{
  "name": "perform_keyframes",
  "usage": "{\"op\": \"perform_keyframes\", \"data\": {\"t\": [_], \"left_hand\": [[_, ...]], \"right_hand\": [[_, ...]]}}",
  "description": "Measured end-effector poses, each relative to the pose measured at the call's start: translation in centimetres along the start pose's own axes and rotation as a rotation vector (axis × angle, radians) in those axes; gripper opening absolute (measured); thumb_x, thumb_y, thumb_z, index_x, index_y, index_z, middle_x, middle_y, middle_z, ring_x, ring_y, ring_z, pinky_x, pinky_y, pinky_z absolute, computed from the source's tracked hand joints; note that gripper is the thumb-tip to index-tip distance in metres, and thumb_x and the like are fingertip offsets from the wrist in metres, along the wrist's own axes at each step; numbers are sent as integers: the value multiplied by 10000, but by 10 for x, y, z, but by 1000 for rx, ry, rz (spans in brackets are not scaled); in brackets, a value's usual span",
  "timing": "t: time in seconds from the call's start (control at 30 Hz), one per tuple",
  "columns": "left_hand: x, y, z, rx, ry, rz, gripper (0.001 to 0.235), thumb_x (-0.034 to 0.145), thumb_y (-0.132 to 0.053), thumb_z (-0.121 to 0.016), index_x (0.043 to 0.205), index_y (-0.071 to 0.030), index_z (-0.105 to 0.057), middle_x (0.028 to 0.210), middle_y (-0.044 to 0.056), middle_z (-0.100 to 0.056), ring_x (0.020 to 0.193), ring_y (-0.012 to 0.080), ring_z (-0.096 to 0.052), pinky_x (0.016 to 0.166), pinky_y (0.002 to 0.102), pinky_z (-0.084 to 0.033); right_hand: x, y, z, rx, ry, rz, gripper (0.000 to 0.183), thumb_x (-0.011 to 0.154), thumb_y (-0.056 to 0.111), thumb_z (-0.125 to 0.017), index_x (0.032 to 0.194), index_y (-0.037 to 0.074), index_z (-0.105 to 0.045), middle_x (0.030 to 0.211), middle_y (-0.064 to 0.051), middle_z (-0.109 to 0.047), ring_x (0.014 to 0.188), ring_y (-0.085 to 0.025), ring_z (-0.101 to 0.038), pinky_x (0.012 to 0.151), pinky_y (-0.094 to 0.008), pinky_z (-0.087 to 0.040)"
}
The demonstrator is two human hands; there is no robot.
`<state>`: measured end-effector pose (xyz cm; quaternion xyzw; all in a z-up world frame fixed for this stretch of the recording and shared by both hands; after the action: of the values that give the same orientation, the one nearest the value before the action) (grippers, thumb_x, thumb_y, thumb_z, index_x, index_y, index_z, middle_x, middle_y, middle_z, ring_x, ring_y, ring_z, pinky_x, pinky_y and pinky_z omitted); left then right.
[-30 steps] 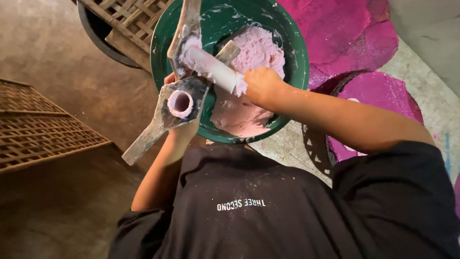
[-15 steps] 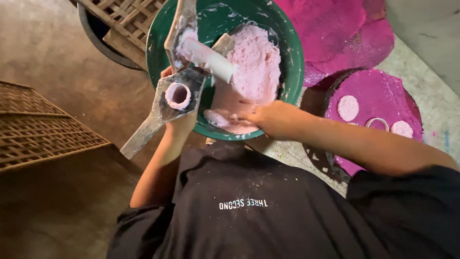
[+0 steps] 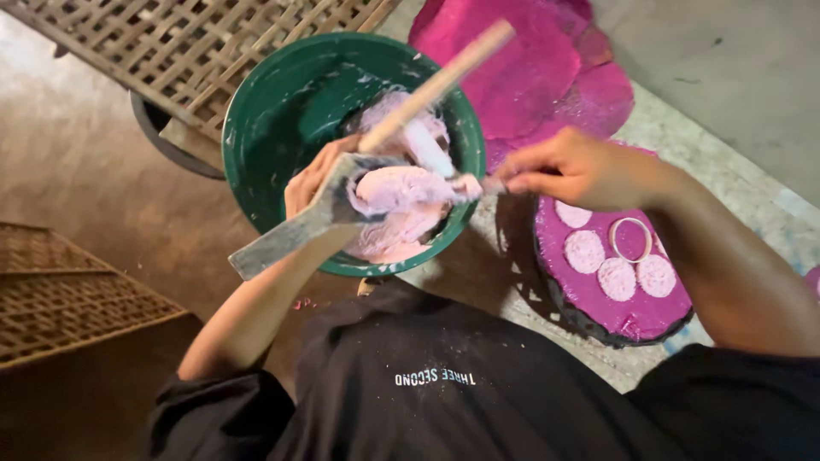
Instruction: The person scoops pink dough from a green basin and places it into a circular metal mold on a pink mat. They use a wooden mallet to tap the mold, compacting the dough into round discs. The person repeats this process to form multiple dough discs.
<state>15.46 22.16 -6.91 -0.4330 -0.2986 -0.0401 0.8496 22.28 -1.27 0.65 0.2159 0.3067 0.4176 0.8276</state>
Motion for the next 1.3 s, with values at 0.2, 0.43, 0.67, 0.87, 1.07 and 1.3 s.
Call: {"op": "perform_keyframes", "data": {"t": [0.2, 0.43, 0.67, 0.87, 1.07, 1.3], "left_hand": [[6, -18, -42, 36, 201, 21, 349, 851, -290, -846, 1099, -103, -687, 1000, 113, -725, 881, 345, -694, 751, 409, -548], [-30, -16, -64, -101, 337, 12, 299, 842, -250, -789, 1088, -127, -673, 962, 88, -720, 850, 256, -708, 762, 389, -560], [6, -28, -50, 206, 280, -65, 305, 844, -361, -719, 1086, -175, -713, 1175, 88, -715, 969, 321, -702, 802, 436, -560], [-5, -29, -65, 158, 363, -28, 508, 784, -394, -769, 1202, -126, -662, 1182, 100, -700, 996, 332, -693, 799, 440, -546], [4, -20, -10, -71, 93, -46, 419, 898, -329, -769, 1252, -137, -653, 1157, 31, -715, 974, 240, -759, 860, 368, -606], [9, -36, -43, 66, 147, -194, 497, 813, -293, -825, 1235, -106, -637, 1209, 81, -695, 984, 311, -716, 811, 386, -578]], "right_hand": [[18, 73, -27, -1147, -394, 138, 241, 785, 180, -695, 1025, 204, -705, 813, 11, -661, 704, -217, -689, 571, -370, -523], [-29, 80, -52, -1031, -328, 236, 193, 823, 170, -635, 1000, 104, -672, 806, -28, -620, 657, -174, -648, 554, -328, -508], [-28, 97, -25, -1103, -391, 140, 85, 843, 189, -647, 908, 133, -652, 758, -33, -610, 597, -192, -649, 491, -338, -496], [10, 90, -69, -1126, -397, 209, 119, 799, 170, -658, 872, 76, -648, 752, -56, -629, 606, -201, -677, 495, -317, -515], [-52, 114, -9, -1105, -376, 61, 138, 852, 156, -655, 958, 69, -674, 698, -46, -622, 536, -182, -657, 449, -323, -498], [26, 82, -62, -1249, -405, 131, 204, 786, 213, -628, 924, 68, -668, 710, -33, -631, 544, -169, -669, 428, -290, -495]]}}
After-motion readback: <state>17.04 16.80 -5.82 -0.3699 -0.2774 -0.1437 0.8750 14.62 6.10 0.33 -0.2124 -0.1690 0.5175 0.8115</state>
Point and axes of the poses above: each hand's wrist, its own x-axis towards the middle knuckle, its own z-axis out of the back of the hand, y = z × x, the point moved 9 cm from there along x, towards the middle knuckle
